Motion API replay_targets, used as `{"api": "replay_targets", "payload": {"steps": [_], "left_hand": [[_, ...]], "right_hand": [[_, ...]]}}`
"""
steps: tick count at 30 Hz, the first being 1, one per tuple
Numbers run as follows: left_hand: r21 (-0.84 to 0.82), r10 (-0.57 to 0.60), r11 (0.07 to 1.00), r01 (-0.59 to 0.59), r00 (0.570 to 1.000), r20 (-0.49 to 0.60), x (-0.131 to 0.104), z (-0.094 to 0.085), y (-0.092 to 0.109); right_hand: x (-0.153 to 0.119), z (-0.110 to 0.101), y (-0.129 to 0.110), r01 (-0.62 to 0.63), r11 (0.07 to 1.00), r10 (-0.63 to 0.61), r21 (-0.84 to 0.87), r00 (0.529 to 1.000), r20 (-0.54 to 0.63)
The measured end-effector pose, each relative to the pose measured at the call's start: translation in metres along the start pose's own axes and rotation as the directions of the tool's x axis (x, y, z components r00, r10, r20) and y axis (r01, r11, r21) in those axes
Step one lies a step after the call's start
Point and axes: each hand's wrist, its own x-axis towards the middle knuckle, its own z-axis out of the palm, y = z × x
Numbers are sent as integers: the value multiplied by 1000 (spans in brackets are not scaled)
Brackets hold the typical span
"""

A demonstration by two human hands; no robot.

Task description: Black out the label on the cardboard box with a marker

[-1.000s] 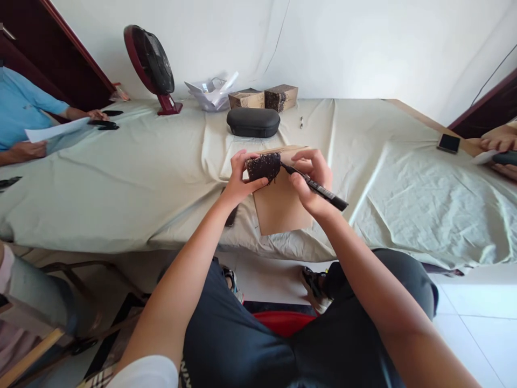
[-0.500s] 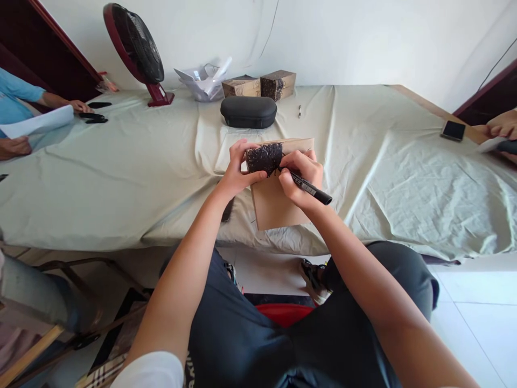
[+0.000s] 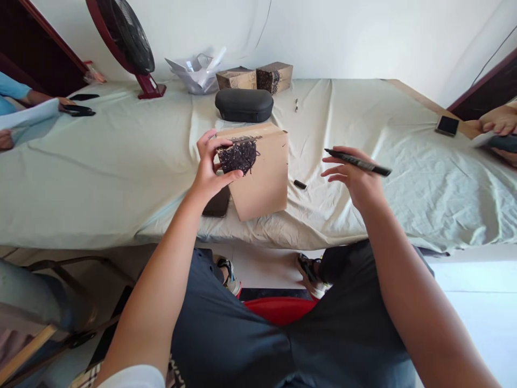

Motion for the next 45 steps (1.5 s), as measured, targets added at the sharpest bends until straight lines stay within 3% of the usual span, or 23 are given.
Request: {"api": "replay_targets", "payload": {"steps": [3, 11, 17, 22, 25, 27, 31, 36, 39, 45], "left_hand": [[-5, 1, 1000, -2, 1000, -11, -7, -9, 2], [26, 60, 998, -60, 998, -20, -18, -11, 9], [21, 32, 999, -32, 999, -2, -18, -2, 10], [6, 12, 1000, -12, 1000, -5, -14, -2, 9], [3, 2, 1000, -2, 1000, 3, -13, -2, 8], [0, 4, 1000, -4, 1000, 11, -13, -2, 7], [2, 1, 1000, -1, 1000, 12, -13, -3, 6], [-3, 2, 1000, -2, 1000, 3, -12, -4, 7], [13, 13, 1000, -13, 1000, -2, -11, -4, 8], [32, 14, 999, -15, 1000, 7, -11, -4, 5]], "right_hand": [[8, -10, 5, -151, 982, 144, 115, 988, 61], [4, -7, 2, -181, 984, 180, -8, 975, 128], [9, -11, 11, -161, 987, 161, -20, 987, -15], [10, -18, 7, -167, 983, 150, 76, 970, 190], [16, -20, 21, -217, 968, 229, -126, 969, 90], [18, -19, 33, -323, 875, 360, -360, 932, 38], [15, -13, 47, -478, 647, 640, -594, 764, 82], [14, -8, 53, -329, 440, 728, -835, 675, 117], [17, -5, 59, -230, 324, 741, -918, 665, 95], [20, 7, 69, -115, 300, 658, -947, 744, 118]]}}
